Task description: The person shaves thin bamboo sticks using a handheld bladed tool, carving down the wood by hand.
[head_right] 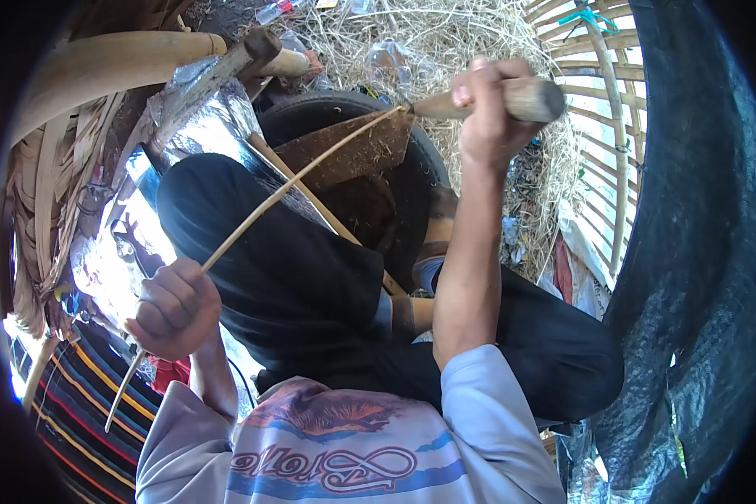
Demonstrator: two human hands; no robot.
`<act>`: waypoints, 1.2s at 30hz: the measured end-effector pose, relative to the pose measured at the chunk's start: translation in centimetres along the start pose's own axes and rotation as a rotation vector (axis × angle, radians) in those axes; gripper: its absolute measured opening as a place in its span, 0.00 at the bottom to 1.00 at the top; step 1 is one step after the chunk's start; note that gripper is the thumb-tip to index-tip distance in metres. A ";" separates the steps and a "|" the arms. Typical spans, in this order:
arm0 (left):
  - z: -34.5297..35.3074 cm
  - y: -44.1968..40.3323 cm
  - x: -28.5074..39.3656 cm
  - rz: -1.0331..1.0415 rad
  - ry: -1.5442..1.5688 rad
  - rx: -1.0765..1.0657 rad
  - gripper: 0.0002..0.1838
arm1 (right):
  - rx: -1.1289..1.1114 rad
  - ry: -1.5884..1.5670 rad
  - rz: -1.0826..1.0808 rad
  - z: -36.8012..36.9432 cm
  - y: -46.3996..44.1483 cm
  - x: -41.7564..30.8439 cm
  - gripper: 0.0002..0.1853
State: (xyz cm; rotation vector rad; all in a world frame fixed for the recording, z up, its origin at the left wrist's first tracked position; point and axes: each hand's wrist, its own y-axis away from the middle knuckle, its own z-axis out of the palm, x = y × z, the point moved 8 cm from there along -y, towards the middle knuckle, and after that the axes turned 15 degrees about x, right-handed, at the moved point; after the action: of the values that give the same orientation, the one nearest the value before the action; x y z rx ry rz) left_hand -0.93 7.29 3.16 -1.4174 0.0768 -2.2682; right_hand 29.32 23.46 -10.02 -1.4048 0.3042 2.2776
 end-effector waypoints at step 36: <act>-2.4 0.8 -0.3 -0.039 -0.027 0.428 0.25 | 0.101 0.008 -0.028 -0.8 0.3 1.2 0.11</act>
State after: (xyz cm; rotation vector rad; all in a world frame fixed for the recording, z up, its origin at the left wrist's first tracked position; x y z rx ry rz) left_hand -2.63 6.18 1.56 -1.2249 -0.4227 -2.1275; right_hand 29.33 23.23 -11.44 -1.3593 0.3944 2.2024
